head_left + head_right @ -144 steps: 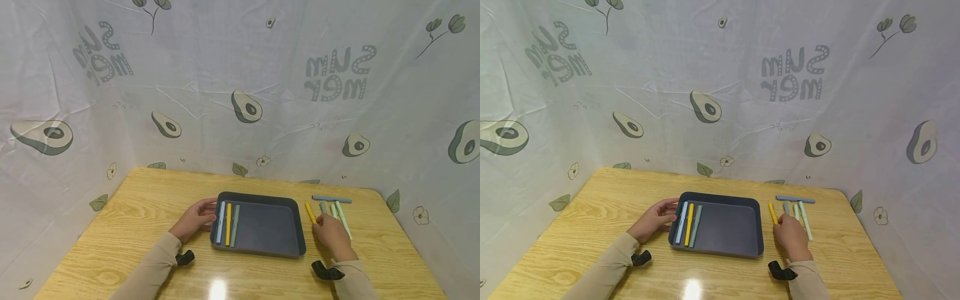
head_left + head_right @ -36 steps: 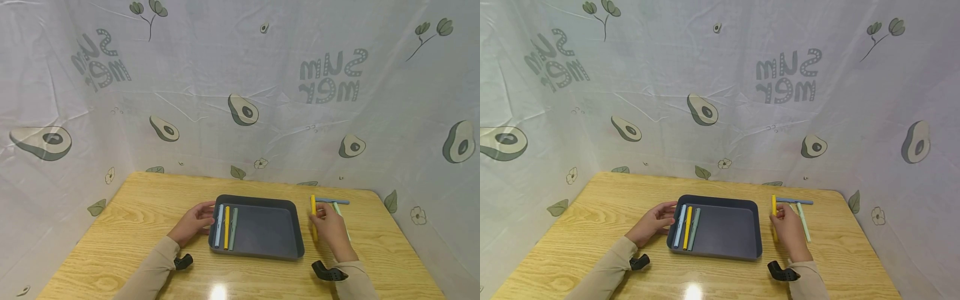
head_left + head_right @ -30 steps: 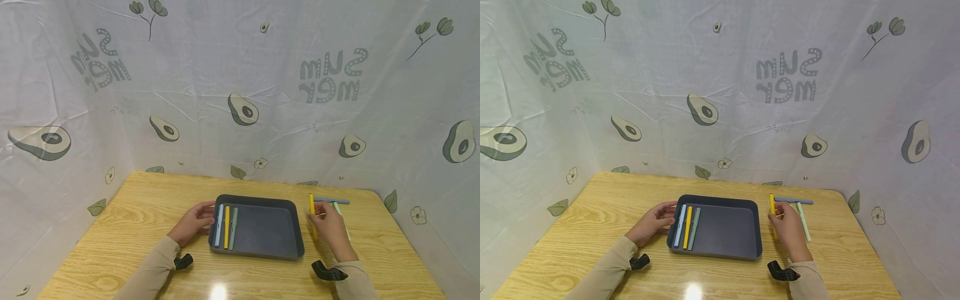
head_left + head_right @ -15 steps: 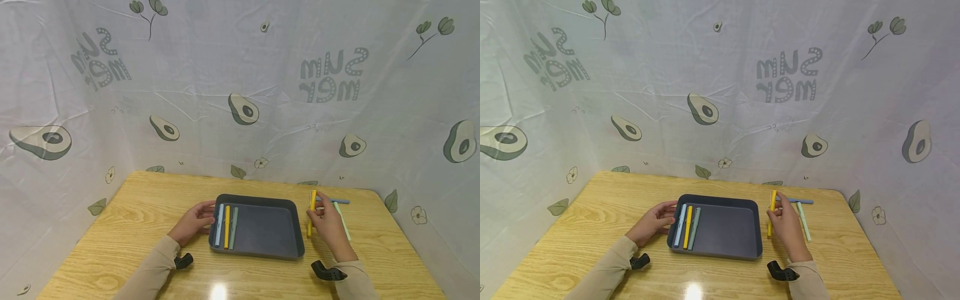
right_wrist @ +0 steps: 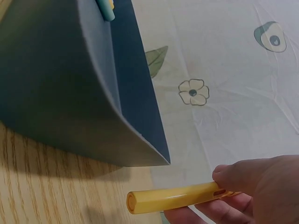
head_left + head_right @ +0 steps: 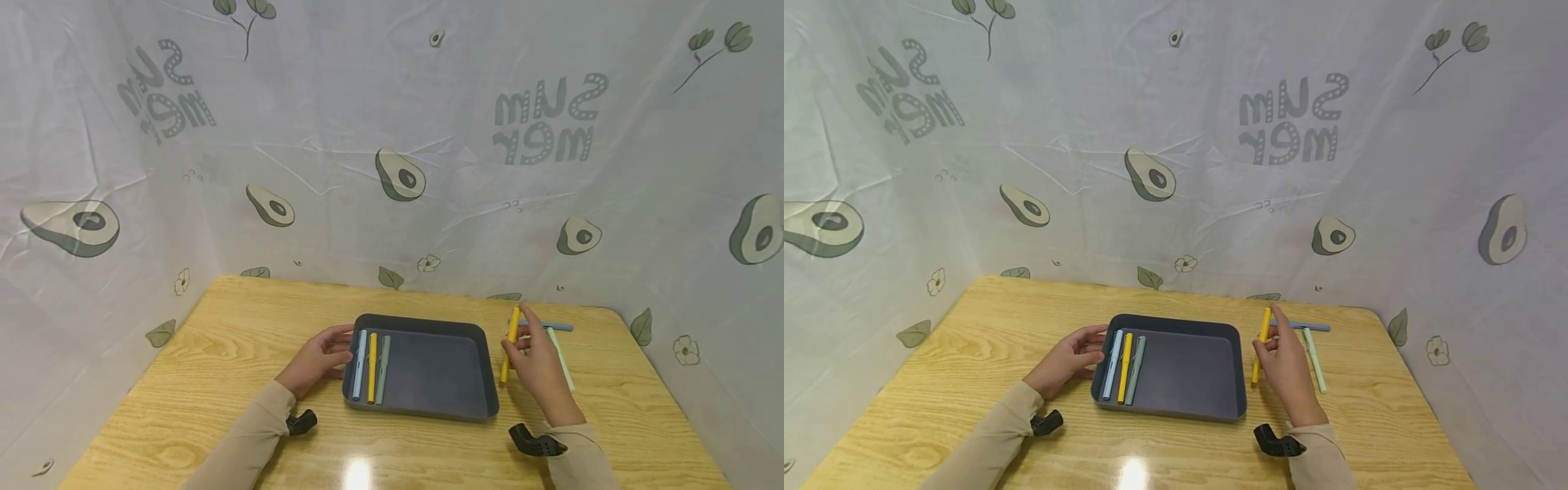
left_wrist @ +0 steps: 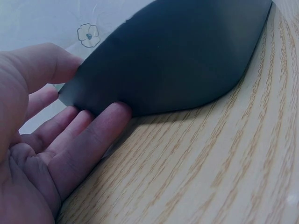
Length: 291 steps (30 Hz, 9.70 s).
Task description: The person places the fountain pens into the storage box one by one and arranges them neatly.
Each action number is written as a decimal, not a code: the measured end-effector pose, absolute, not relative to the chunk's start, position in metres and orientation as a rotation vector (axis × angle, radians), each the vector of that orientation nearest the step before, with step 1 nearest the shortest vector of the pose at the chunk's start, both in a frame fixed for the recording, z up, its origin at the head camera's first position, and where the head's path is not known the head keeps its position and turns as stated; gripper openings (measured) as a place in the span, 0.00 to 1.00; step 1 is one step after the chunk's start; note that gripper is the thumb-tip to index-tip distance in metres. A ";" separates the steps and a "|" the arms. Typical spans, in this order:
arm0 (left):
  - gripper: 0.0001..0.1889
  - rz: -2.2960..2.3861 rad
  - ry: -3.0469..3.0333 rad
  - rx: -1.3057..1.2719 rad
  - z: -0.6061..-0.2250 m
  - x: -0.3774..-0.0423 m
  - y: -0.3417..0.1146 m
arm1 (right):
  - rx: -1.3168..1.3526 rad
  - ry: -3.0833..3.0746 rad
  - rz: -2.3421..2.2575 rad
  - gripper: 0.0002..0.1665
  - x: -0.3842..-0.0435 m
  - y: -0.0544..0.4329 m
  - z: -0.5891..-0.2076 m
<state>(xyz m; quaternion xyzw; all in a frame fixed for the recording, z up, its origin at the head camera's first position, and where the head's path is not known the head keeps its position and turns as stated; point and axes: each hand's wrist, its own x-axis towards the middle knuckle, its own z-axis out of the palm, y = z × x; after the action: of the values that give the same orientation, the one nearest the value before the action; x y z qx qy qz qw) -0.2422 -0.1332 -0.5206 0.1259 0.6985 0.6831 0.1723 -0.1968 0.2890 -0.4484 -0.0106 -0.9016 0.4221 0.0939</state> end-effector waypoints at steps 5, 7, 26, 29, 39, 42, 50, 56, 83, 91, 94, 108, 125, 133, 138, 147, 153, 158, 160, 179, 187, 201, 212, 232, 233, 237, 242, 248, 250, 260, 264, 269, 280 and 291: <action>0.33 1.937 1.991 0.343 -0.518 -0.242 -0.132 | -0.021 -2.655 1.250 0.51 -0.197 0.290 -0.448; 0.33 1.939 1.990 0.339 -0.518 -0.243 -0.131 | -0.029 -2.643 1.263 0.51 -0.197 0.291 -0.448; 0.34 1.947 1.990 0.338 -0.520 -0.241 -0.133 | -0.113 -2.666 1.381 0.47 -0.192 0.293 -0.445; 0.34 1.947 1.990 0.333 -0.519 -0.241 -0.133 | -0.100 -2.669 1.414 0.47 -0.191 0.293 -0.444; 0.34 1.950 1.977 0.344 -0.521 -0.243 -0.133 | -0.107 -2.654 1.505 0.48 -0.189 0.289 -0.441; 0.34 1.949 1.979 0.349 -0.522 -0.243 -0.133 | -0.105 -2.653 1.505 0.48 -0.189 0.288 -0.439; 0.34 1.945 1.984 0.346 -0.521 -0.243 -0.133 | -0.092 -2.666 1.421 0.48 -0.187 0.286 -0.435; 0.34 1.945 1.983 0.348 -0.522 -0.243 -0.133 | -0.087 -2.651 1.375 0.47 -0.183 0.282 -0.430; 0.34 1.955 1.968 0.340 -0.521 -0.242 -0.132 | -0.045 -2.636 1.413 0.45 -0.176 0.257 -0.422; 0.34 1.954 1.954 0.378 -0.518 -0.241 -0.133 | -0.031 -2.672 1.469 0.44 -0.177 0.244 -0.426; 0.34 1.956 1.954 0.382 -0.517 -0.241 -0.133 | -0.027 -2.688 1.490 0.42 -0.177 0.238 -0.428; 0.34 1.951 1.965 0.370 -0.517 -0.241 -0.133 | 0.002 -2.753 1.560 0.42 -0.194 0.203 -0.453; 0.35 1.951 1.959 0.356 -0.516 -0.241 -0.132 | 0.022 -2.983 1.228 0.40 -0.210 0.158 -0.472; 0.34 1.959 1.947 0.350 -0.517 -0.241 -0.133 | 0.005 -3.031 1.203 0.39 -0.207 0.160 -0.469; 0.34 1.952 1.953 0.346 -0.517 -0.241 -0.133 | -0.011 -3.008 1.313 0.37 -0.204 0.164 -0.469; 0.34 1.960 1.949 0.352 -0.519 -0.242 -0.133 | 0.001 -2.995 1.351 0.34 -0.201 0.159 -0.467; 0.34 1.959 1.950 0.353 -0.519 -0.242 -0.134 | 0.054 -2.992 1.368 0.33 -0.201 0.144 -0.469; 0.34 1.958 1.954 0.352 -0.518 -0.241 -0.133 | 0.088 -2.984 1.393 0.33 -0.201 0.131 -0.471; 0.34 1.960 1.953 0.352 -0.517 -0.241 -0.133 | 0.090 -2.982 1.398 0.33 -0.202 0.126 -0.472; 0.33 1.975 1.946 0.318 -0.520 -0.242 -0.132 | 0.122 -3.000 1.316 0.31 -0.209 0.104 -0.478; 0.34 1.967 1.949 0.314 -0.517 -0.240 -0.131 | 0.204 -2.971 1.236 0.29 -0.202 0.127 -0.464; 0.34 1.962 1.951 0.308 -0.518 -0.242 -0.133 | 0.207 -2.822 0.954 0.26 -0.180 0.193 -0.434; 0.33 1.958 1.968 0.319 -0.516 -0.241 -0.133 | 0.190 -2.653 0.791 0.18 -0.184 0.249 -0.439; 0.33 1.958 1.961 0.303 -0.519 -0.242 -0.133 | -0.077 -2.808 0.807 0.25 -0.189 0.302 -0.453; 0.33 1.959 1.961 0.303 -0.519 -0.242 -0.133 | -0.096 -2.827 0.818 0.25 -0.190 0.304 -0.453; 0.33 1.960 1.961 0.303 -0.521 -0.242 -0.133 | -0.153 -2.880 0.862 0.27 -0.189 0.309 -0.454; 0.33 1.956 1.966 0.303 -0.522 -0.242 -0.133 | -0.192 -2.883 0.905 0.27 -0.187 0.311 -0.455; 0.33 1.952 1.978 0.309 -0.520 -0.241 -0.133 | -0.243 -2.866 0.907 0.27 -0.188 0.311 -0.460; 0.33 1.951 1.982 0.308 -0.519 -0.241 -0.133 | -0.257 -2.870 0.915 0.27 -0.188 0.312 -0.462; 0.34 1.951 1.975 0.302 -0.519 -0.241 -0.132 | -0.294 -2.902 0.901 0.29 -0.192 0.317 -0.468; 0.34 1.949 1.974 0.303 -0.519 -0.241 -0.133 | -0.287 -2.915 0.859 0.27 -0.191 0.316 -0.469; 0.34 1.955 1.967 0.314 -0.519 -0.240 -0.133 | -0.250 -2.900 0.843 0.23 -0.190 0.311 -0.470; 0.34 1.957 1.961 0.310 -0.520 -0.240 -0.134 | -0.414 -2.920 0.815 0.23 -0.185 0.316 -0.475; 0.34 1.949 1.966 0.343 -0.519 -0.239 -0.134 | -0.389 -3.057 0.798 0.28 -0.186 0.312 -0.469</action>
<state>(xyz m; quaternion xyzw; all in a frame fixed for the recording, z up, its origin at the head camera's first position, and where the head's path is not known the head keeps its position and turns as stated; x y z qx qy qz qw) -0.2395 -0.1342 -0.5188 0.1210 0.6938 0.6879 0.1754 -0.1858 0.3120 -0.4694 -0.1223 -0.9601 0.2507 -0.0208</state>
